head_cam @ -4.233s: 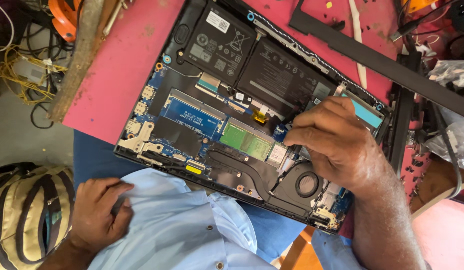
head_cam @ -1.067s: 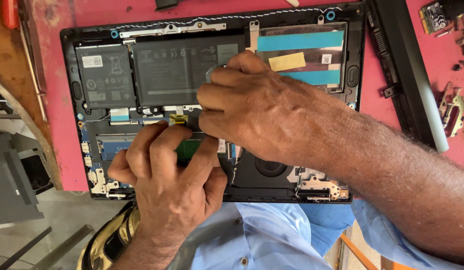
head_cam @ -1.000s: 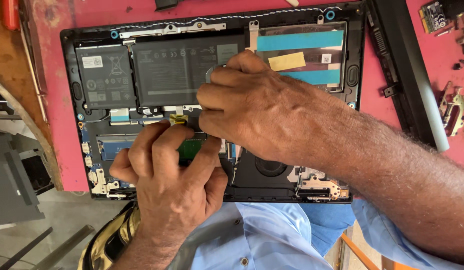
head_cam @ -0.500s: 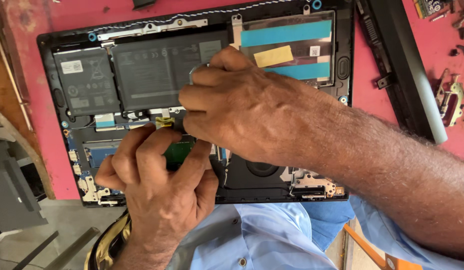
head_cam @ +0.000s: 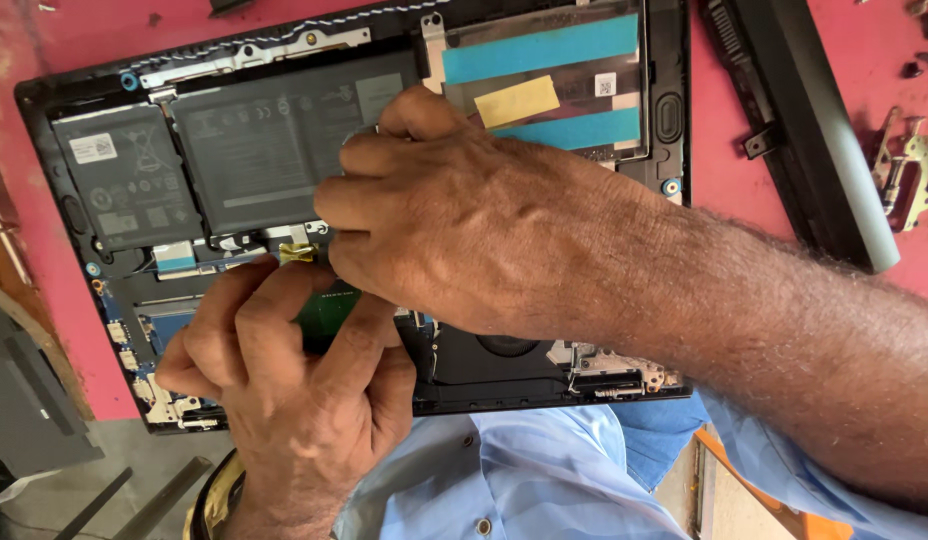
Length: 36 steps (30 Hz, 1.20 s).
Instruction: The person manipulates internal laptop components by hand, including connecting cables and pressing on hardware parts.
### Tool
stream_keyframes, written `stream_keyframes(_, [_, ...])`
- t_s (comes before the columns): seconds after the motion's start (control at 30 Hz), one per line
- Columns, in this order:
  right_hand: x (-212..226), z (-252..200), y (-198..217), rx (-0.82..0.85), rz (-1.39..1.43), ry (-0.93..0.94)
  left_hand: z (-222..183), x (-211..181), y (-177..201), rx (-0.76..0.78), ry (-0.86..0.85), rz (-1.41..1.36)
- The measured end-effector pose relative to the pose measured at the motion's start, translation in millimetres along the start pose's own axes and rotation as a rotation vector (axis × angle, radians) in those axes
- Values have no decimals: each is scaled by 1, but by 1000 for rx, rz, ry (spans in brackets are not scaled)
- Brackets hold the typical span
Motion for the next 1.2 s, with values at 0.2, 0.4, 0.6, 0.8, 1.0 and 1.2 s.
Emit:
stream_keyframes(0.2, [1, 0, -1, -4, -19, 0, 0, 2, -3, 10, -1, 10])
stream_keyframes(0.4, [0, 0, -1, 13, -25, -12, -2, 4, -4, -2, 23, -36])
stream_keyframes(0.6, [0, 0, 0, 15, -36, -1, -5, 4, -2, -37, 29, -38])
stream_keyframes(0.8, [-1, 0, 1, 15, 6, 6, -3, 4, -3, -12, 22, -33])
stream_keyframes(1.0, [-1, 0, 2, -3, -1, 8, -2, 4, -4, 0, 32, -22])
stream_keyframes(1.2, [-1, -1, 1, -2, -2, 7, -1, 5, -5, 24, 35, -39])
Point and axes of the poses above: each hand's wrist, its own z-axis towards the middle knuckle, its own y-axis out of the back of the hand, x = y × z, the point moved 7 cm from there along z, towards the middle knuckle, and after that the axes turned 12 degrees about x, right-handed, at the moved point
